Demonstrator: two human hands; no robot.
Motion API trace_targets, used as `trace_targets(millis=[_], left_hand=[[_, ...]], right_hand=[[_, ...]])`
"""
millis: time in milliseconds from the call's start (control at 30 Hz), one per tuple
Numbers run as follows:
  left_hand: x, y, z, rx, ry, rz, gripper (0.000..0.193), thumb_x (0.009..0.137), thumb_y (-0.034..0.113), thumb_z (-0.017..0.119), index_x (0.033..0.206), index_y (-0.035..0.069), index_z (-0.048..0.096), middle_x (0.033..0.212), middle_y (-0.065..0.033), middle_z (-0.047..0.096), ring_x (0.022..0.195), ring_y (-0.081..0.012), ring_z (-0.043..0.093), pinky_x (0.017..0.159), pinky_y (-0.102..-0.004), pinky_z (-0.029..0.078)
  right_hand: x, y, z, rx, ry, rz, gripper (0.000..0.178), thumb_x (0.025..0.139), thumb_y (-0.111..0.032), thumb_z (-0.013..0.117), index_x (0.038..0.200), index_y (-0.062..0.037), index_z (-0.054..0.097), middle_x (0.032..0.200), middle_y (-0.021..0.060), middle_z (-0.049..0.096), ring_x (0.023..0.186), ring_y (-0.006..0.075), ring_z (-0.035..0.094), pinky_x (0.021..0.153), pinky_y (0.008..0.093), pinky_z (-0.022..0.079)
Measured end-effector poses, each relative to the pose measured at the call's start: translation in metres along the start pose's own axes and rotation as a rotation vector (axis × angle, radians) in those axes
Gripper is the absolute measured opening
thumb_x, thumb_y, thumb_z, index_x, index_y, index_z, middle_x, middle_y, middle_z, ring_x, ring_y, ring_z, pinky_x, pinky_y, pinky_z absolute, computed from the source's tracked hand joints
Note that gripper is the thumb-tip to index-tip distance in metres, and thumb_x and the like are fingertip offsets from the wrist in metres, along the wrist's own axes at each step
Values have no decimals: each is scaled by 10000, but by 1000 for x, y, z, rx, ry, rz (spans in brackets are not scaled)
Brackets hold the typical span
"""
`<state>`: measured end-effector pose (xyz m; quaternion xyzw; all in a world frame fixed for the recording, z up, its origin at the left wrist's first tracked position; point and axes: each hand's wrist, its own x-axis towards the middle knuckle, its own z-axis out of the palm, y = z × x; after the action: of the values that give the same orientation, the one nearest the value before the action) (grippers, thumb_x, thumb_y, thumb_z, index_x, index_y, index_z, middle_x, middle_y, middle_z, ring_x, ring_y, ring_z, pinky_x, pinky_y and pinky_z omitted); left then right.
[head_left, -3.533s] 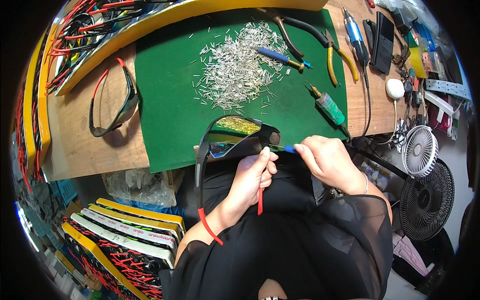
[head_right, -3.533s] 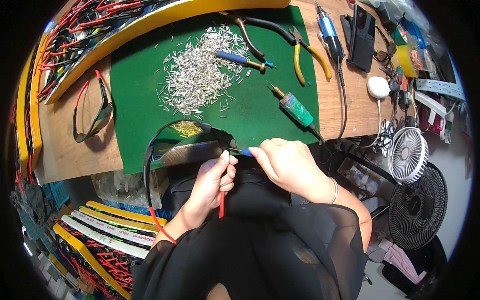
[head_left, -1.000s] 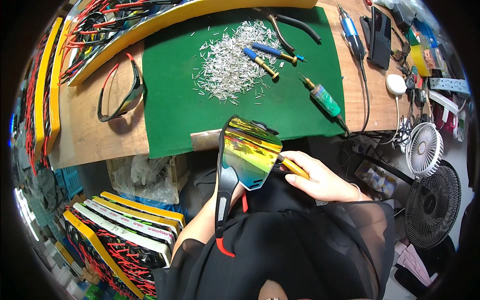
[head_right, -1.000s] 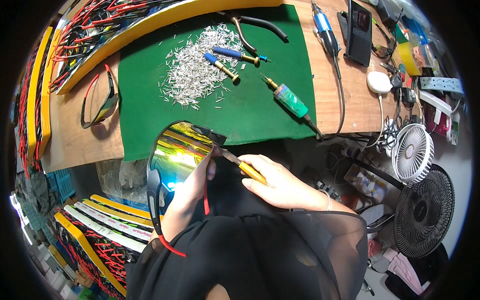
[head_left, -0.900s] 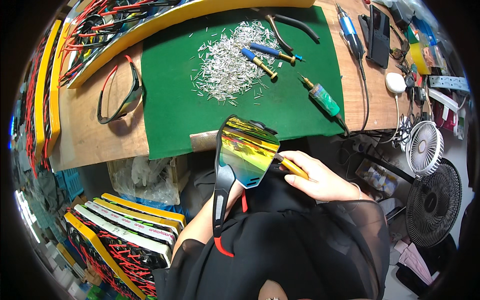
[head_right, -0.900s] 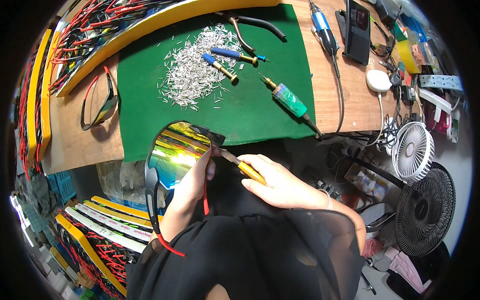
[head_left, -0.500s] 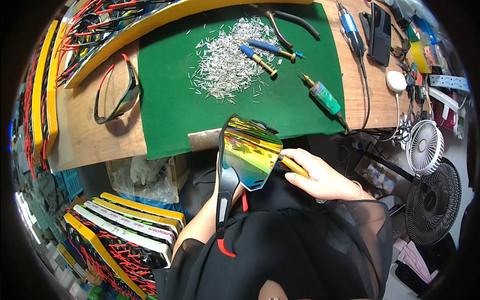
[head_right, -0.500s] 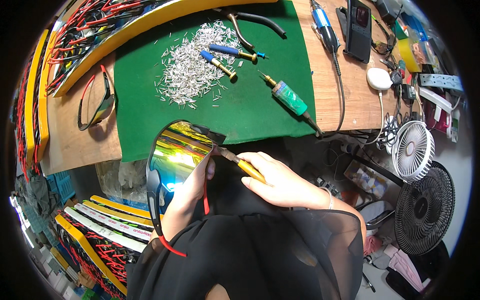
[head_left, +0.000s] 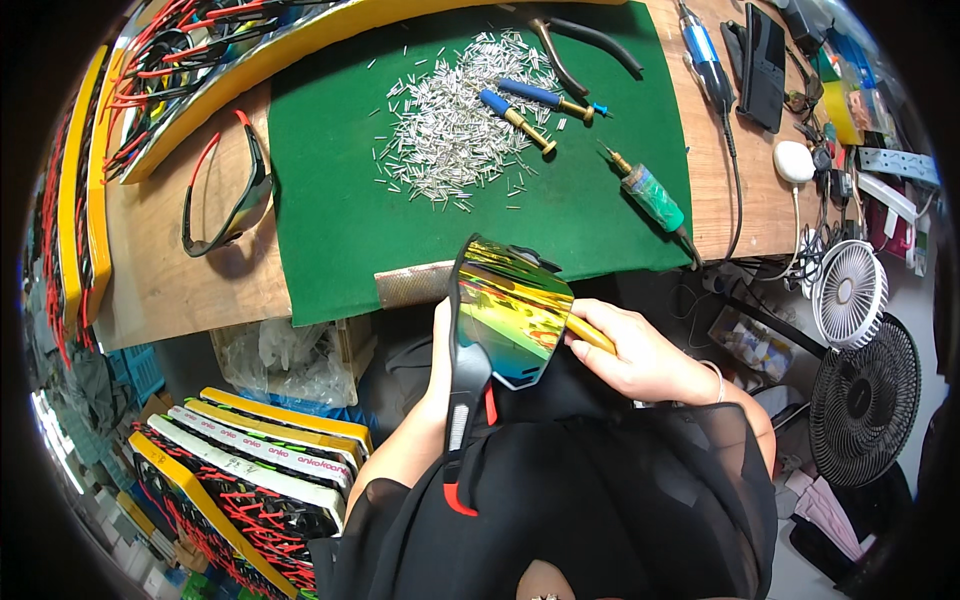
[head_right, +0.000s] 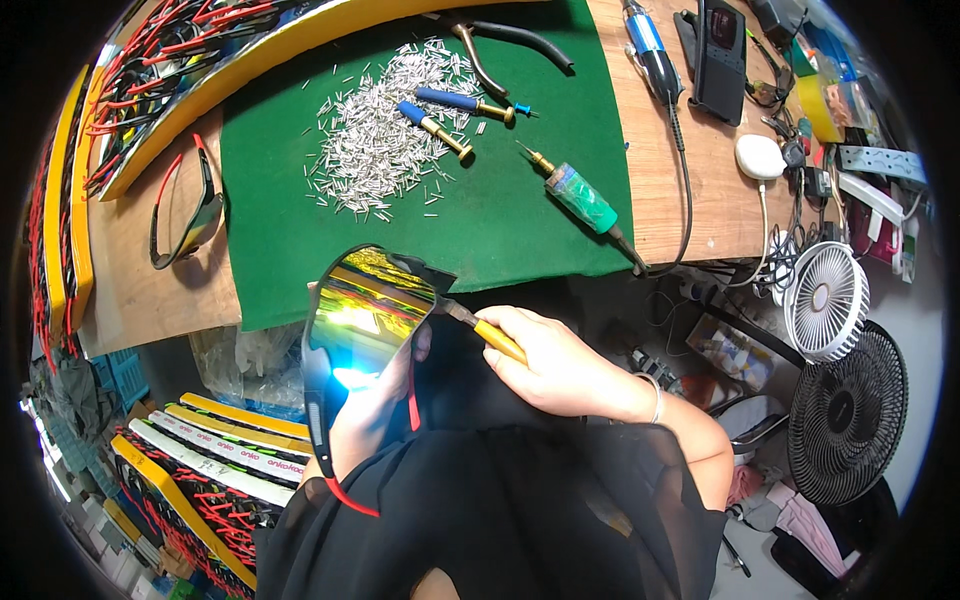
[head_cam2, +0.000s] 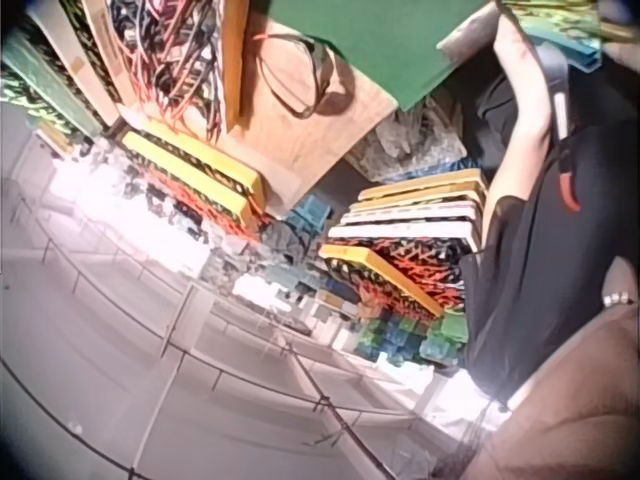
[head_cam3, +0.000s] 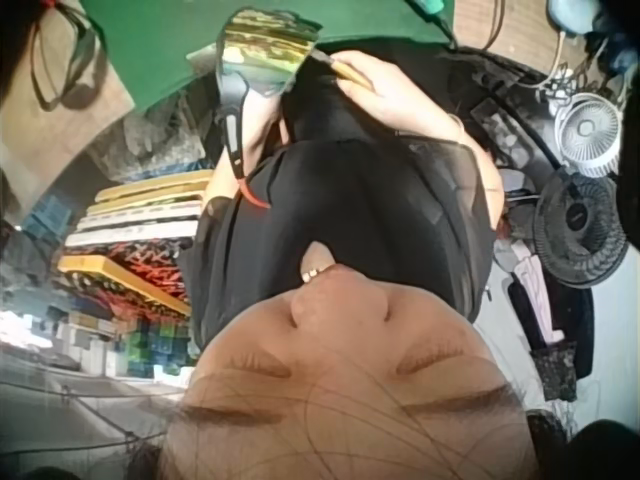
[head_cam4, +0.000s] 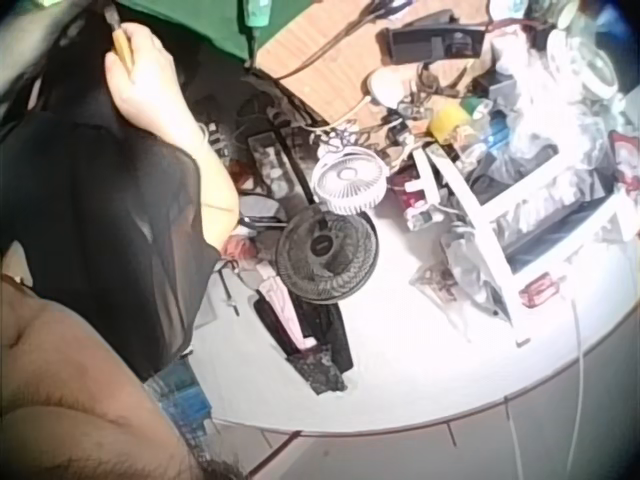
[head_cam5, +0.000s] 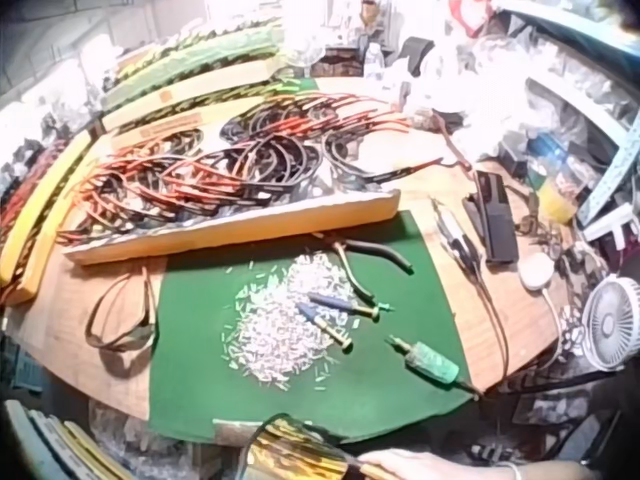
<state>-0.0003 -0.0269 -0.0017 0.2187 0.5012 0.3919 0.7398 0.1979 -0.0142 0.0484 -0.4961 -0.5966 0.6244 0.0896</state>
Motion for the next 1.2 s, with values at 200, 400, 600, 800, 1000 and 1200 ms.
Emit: trace_targets(millis=[200,400,600,800,1000,1200], left_hand=[[-2,-18,2,-351,-140,49,209,880,136,467,1006,-17,535,913,-93,603,805,-127,568,733,-253,473],[-8,-1,30,-175,-27,50,130,840,70,512,905,-30,565,798,-51,606,715,-84,554,654,-224,463],[20,40,-16,-215,386,106,198,908,221,459,868,45,540,643,-38,537,391,-42,310,340,-179,255],[-3,31,8,-97,207,61,184,897,206,507,859,28,538,755,-107,626,420,-51,361,380,-177,262],[-3,50,6,14,80,100,210,914,219,463,851,30,529,744,-81,605,435,-49,357,389,-182,270],[-1,41,32,-38,30,-51,167,921,192,455,905,43,528,753,-77,606,457,-44,373,410,-164,286]], right_hand=[[-18,11,7,23,134,-77,320,785,-82,555,1091,-13,497,946,170,572,852,299,572,753,331,455],[-35,-8,8,-347,300,-110,362,720,-44,584,1073,-33,503,852,147,542,748,325,561,674,341,471],[-61,-2,-4,28,205,106,395,719,-21,556,1108,-11,495,914,156,539,810,316,560,699,317,464],[-64,16,-4,-771,-107,136,481,748,-198,612,1152,12,455,948,163,512,912,317,494,800,401,419],[-47,-16,-67,-452,135,-170,458,781,-206,578,1153,29,452,995,190,521,941,321,504,830,370,408],[76,7,-134,-695,989,-277,469,815,-277,560,1168,12,448,1089,233,497,1019,354,484,894,403,378]])
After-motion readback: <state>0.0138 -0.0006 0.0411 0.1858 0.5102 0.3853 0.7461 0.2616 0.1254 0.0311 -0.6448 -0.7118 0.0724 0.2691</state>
